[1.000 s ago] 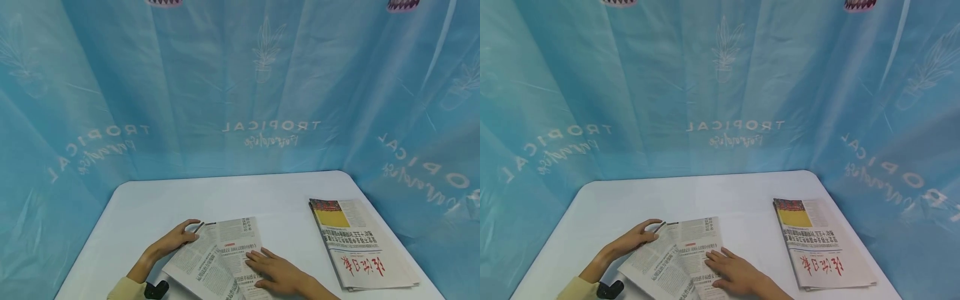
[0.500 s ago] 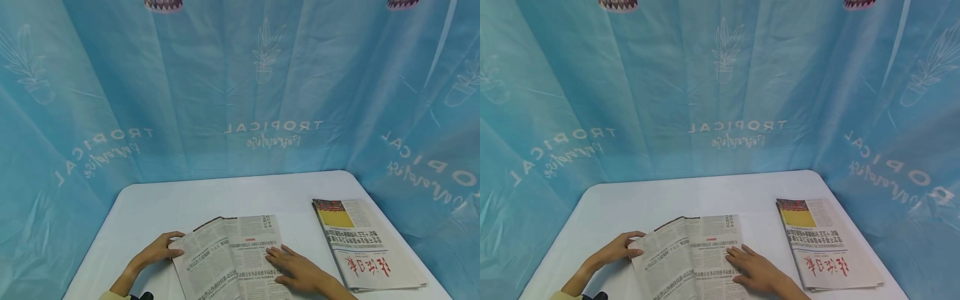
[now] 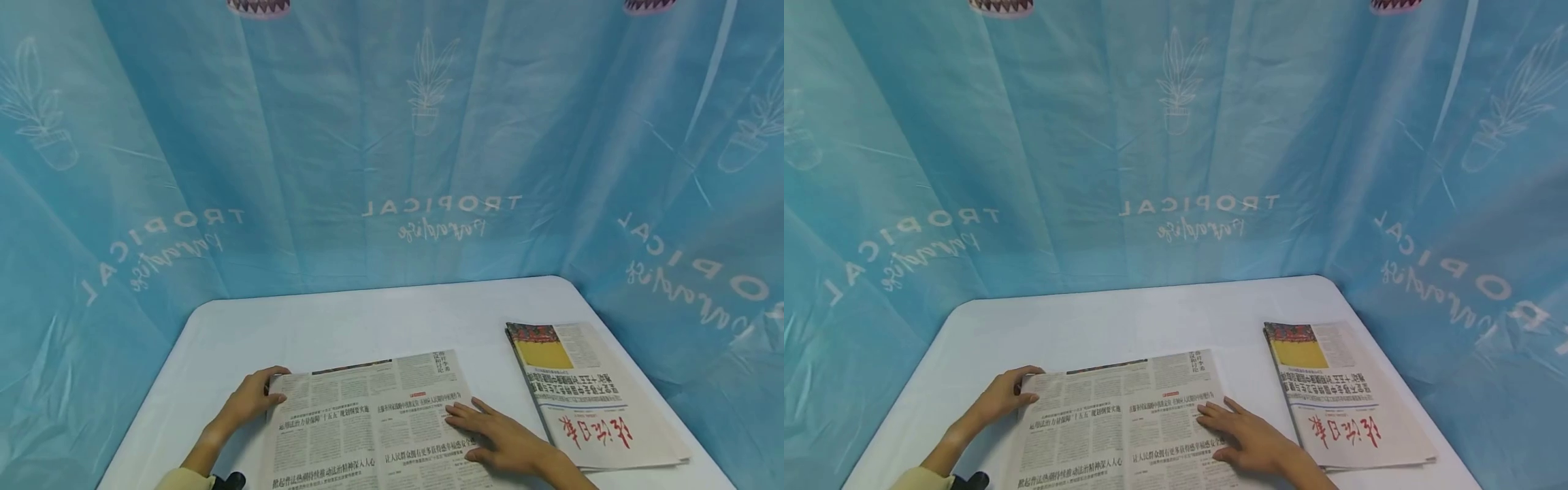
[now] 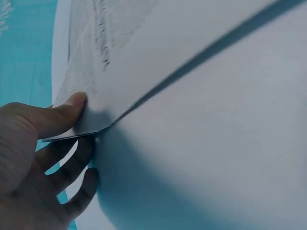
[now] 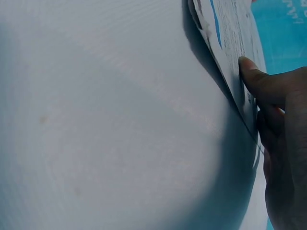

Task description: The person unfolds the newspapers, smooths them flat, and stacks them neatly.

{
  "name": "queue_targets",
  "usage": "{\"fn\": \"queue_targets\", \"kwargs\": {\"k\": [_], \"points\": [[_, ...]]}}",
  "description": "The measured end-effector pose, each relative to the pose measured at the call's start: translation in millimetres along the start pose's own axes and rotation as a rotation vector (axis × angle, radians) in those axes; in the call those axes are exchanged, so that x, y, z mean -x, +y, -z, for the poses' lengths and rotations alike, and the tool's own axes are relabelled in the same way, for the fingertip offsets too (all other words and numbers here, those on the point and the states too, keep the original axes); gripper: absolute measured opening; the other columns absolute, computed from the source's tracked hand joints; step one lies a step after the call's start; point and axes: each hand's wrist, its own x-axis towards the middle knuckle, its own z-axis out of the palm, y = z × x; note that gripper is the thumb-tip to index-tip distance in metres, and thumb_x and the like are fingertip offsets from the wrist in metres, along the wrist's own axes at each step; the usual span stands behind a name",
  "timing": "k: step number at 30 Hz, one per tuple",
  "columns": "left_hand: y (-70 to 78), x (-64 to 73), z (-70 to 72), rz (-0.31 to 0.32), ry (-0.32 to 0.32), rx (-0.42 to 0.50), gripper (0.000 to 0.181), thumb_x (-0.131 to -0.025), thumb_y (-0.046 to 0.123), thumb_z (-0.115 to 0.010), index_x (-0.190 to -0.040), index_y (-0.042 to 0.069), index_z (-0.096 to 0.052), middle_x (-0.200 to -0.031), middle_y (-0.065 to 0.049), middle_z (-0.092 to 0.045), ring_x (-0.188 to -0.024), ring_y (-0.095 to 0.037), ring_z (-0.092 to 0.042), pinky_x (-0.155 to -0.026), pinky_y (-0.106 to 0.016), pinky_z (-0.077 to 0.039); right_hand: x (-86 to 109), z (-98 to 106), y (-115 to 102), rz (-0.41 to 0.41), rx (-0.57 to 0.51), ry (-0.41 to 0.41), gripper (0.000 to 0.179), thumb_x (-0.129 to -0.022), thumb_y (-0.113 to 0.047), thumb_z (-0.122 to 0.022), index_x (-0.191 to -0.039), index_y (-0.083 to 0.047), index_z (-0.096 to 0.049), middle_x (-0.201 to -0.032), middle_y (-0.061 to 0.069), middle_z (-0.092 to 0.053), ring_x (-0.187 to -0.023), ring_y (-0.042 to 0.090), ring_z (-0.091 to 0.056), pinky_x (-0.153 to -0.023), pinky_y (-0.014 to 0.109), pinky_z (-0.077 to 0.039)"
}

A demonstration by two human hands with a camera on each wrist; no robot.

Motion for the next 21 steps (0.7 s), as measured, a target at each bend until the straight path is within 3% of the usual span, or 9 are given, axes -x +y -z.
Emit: {"fn": "queue_targets", "kwargs": {"k": [4, 7, 10, 12, 16, 21], "points": [[-1.3, 4.3, -3.2, -0.029, 0.085, -0.162, 0.048, -0.081, 0.014, -0.078, -0.126, 0.010, -0.062, -0.085, -0.003, -0.063, -0.069, -0.015, -0.052, -0.058, -0.032, -0.041, -2.1, -0.1, 0.9, 0.032, 0.013, 0.018, 0.059, -0.095, -0.040, -0.059, -0.143, -0.008, -0.049, -0.148, 0.012, -0.047, -0.138, 0.026, -0.043, -0.114, 0.010, 0.003], [-3.9, 8.4, -6.6, -0.128, 0.206, -0.284, 0.052, -0.075, 0.016, -0.082, -0.124, 0.012, -0.064, -0.100, -0.013, -0.061, -0.082, -0.024, -0.057, -0.066, -0.039, -0.046, -4.1, -0.5, 1.4, 0.091, 0.089, 0.060, 0.057, -0.093, -0.040, -0.062, -0.138, -0.006, -0.054, -0.144, 0.012, -0.053, -0.134, 0.026, -0.048, -0.117, 0.016, 0.001], [-6.4, 10.9, -10.7, -0.255, 0.333, -0.376, 0.054, -0.069, 0.016, -0.087, -0.119, 0.012, -0.067, -0.121, -0.021, -0.054, -0.100, -0.036, -0.056, -0.076, -0.050, -0.047, -9.6, 2.0, 2.4, 0.133, 0.184, 0.113, 0.049, -0.091, -0.037, -0.066, -0.130, -0.008, -0.061, -0.135, 0.007, -0.061, -0.126, 0.022, -0.056, -0.118, 0.031, -0.007], [-7.3, 11.6, -12.9, -0.316, 0.373, -0.412, 0.052, -0.068, 0.015, -0.087, -0.115, 0.013, -0.068, -0.126, -0.020, -0.053, -0.106, -0.039, -0.054, -0.079, -0.053, -0.046, -16.3, 5.8, 3.6, 0.130, 0.218, 0.127, 0.040, -0.091, -0.033, -0.068, -0.125, -0.012, -0.065, -0.131, 0.003, -0.064, -0.123, 0.020, -0.058, -0.116, 0.040, -0.016], [-8.4, 13.1, -16.3, -0.399, 0.374, -0.455, 0.043, -0.070, 0.012, -0.086, -0.109, 0.015, -0.070, -0.123, -0.011, -0.059, -0.108, -0.033, -0.057, -0.086, -0.053, -0.047, -31.6, 14.4, 10.7, 0.080, 0.232, 0.105, 0.033, -0.094, -0.018, -0.065, -0.126, -0.012, -0.064, -0.132, 0.004, -0.062, -0.125, 0.022, -0.057, -0.110, 0.050, -0.032], [-10.1, 19.2, -18.5, -0.465, 0.315, -0.475, 0.036, -0.074, 0.002, -0.082, -0.106, 0.017, -0.072, -0.120, -0.007, -0.065, -0.111, -0.027, -0.060, -0.092, -0.049, -0.048, -37.0, 19.7, 29.7, 0.055, 0.345, 0.070, 0.053, -0.089, 0.000, -0.063, -0.140, -0.006, -0.052, -0.144, 0.014, -0.052, -0.133, 0.030, -0.049, -0.108, 0.052, -0.036]]}}
